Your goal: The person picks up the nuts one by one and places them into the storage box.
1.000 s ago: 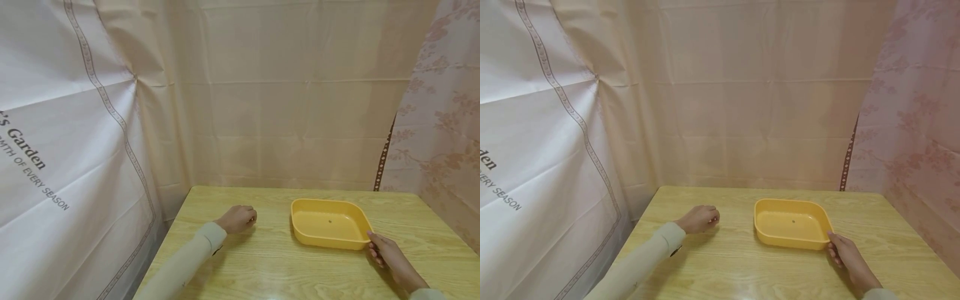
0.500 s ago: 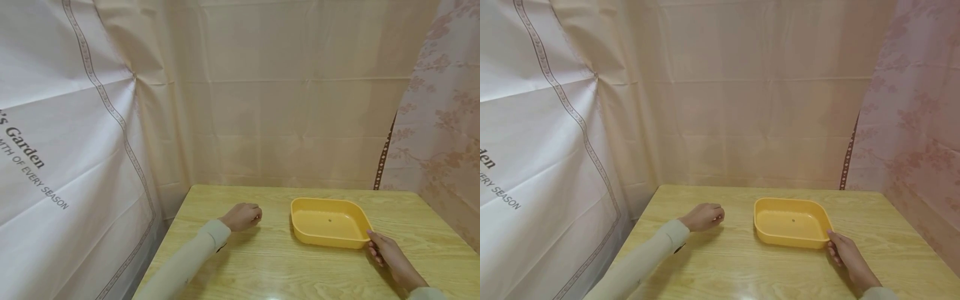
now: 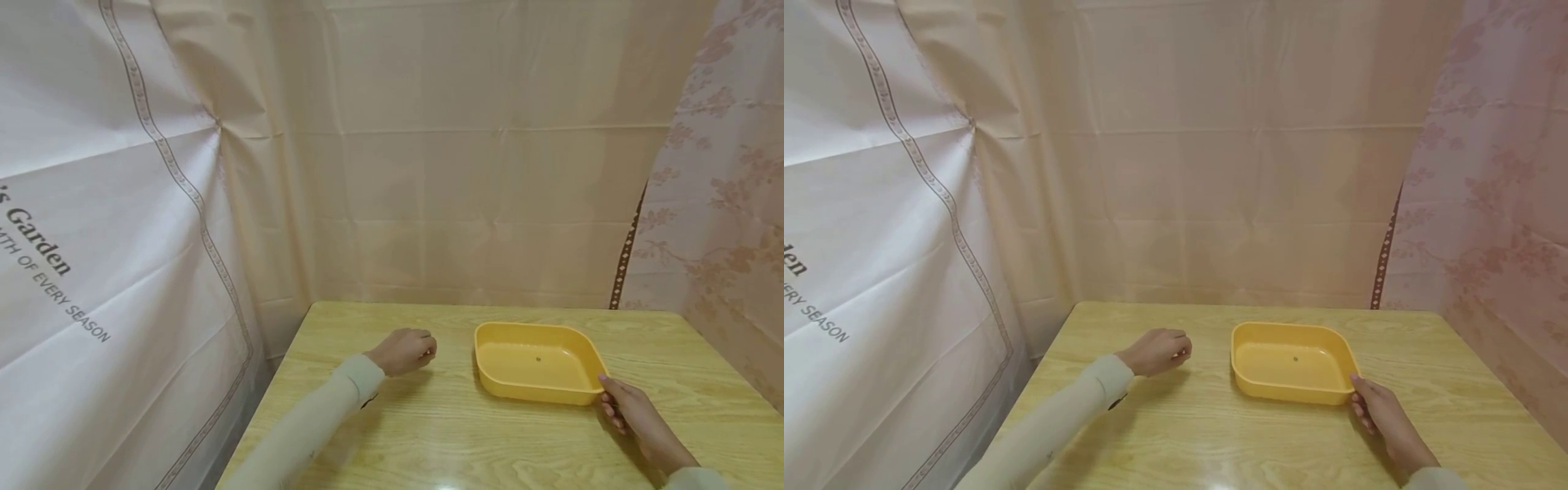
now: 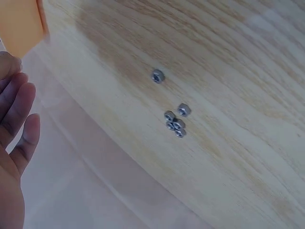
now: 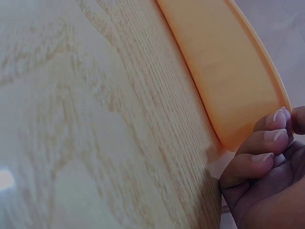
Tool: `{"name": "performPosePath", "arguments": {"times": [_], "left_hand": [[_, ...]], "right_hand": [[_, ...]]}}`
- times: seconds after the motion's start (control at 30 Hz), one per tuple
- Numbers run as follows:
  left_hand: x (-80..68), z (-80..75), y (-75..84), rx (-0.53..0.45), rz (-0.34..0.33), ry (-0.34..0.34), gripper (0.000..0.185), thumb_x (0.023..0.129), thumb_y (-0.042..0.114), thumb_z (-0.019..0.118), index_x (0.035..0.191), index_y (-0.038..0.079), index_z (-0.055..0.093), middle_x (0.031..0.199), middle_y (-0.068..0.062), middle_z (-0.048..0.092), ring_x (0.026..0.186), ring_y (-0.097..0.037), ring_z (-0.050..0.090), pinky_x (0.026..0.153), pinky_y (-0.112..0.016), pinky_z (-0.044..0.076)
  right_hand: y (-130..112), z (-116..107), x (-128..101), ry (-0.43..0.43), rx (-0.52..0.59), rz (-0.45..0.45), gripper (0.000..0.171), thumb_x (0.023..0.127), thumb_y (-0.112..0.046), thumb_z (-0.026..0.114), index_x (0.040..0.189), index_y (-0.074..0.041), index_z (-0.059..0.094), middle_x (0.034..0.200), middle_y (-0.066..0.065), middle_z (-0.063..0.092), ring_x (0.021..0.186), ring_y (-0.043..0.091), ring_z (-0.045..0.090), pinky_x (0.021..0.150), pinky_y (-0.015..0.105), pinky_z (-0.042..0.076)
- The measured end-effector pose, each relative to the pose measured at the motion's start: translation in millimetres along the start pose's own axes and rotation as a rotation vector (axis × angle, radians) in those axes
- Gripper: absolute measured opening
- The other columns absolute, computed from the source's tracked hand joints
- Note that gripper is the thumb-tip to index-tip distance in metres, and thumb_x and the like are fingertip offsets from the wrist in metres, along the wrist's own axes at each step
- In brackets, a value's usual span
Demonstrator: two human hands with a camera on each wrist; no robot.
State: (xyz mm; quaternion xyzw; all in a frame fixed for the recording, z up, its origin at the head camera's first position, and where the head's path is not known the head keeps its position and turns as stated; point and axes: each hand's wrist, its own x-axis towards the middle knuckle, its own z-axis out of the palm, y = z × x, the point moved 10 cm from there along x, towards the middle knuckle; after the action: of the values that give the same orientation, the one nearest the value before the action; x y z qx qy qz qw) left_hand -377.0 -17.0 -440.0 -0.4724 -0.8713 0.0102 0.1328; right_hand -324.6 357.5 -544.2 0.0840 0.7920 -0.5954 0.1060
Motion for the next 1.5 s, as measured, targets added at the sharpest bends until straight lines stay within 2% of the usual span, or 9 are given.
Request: {"name": "performPosePath", "arguments": {"times": [0.37,0.73,0.97,1.1,1.5], "left_hand": [[9.8,-4.2,9.1,0.0,0.008,0.008,0.006,0.102,0.017,0.066,0.1,0.016,0.072,0.095,0.005,0.068,0.077,-0.001,0.058,0.066,-0.012,0.045],[20.5,-6.3,10.0,0.008,0.02,0.027,0.005,0.102,0.016,0.066,0.101,0.017,0.071,0.093,0.006,0.065,0.077,-0.001,0.057,0.066,-0.012,0.045],[27.7,-10.3,19.4,0.027,0.058,0.044,0.006,0.101,0.016,0.067,0.103,0.016,0.072,0.096,0.005,0.067,0.081,-0.003,0.061,0.069,-0.012,0.047],[32.7,-10.4,23.9,0.034,0.056,0.037,0.006,0.101,0.017,0.067,0.103,0.016,0.072,0.098,0.005,0.068,0.083,-0.003,0.061,0.071,-0.013,0.048],[46.3,-5.2,32.1,0.041,0.067,0.027,0.006,0.102,0.017,0.065,0.099,0.017,0.07,0.092,0.008,0.063,0.076,-0.001,0.053,0.066,-0.013,0.044]], "right_hand": [[0.9,1.2,-1.3,0.01,0.001,0.006,0.052,0.107,-0.058,0.04,0.09,-0.011,0.05,0.072,-0.003,0.049,0.057,0.009,0.045,0.052,0.025,0.042],[0.3,-0.3,0.6,0.005,-0.009,0.0,0.05,0.108,-0.057,0.038,0.087,-0.013,0.049,0.071,-0.004,0.047,0.056,0.009,0.044,0.051,0.025,0.041],[0.4,0.1,0.5,0.0,-0.009,0.002,0.051,0.108,-0.058,0.038,0.088,-0.012,0.049,0.071,-0.004,0.048,0.057,0.009,0.045,0.052,0.025,0.041],[0.1,0.2,0.7,-0.003,-0.006,0.0,0.052,0.108,-0.058,0.038,0.087,-0.012,0.05,0.071,-0.004,0.048,0.057,0.009,0.045,0.052,0.025,0.041],[-1.1,-0.4,0.5,0.005,-0.006,-0.01,0.051,0.108,-0.057,0.038,0.088,-0.012,0.049,0.071,-0.004,0.048,0.056,0.009,0.044,0.051,0.025,0.041]]}}
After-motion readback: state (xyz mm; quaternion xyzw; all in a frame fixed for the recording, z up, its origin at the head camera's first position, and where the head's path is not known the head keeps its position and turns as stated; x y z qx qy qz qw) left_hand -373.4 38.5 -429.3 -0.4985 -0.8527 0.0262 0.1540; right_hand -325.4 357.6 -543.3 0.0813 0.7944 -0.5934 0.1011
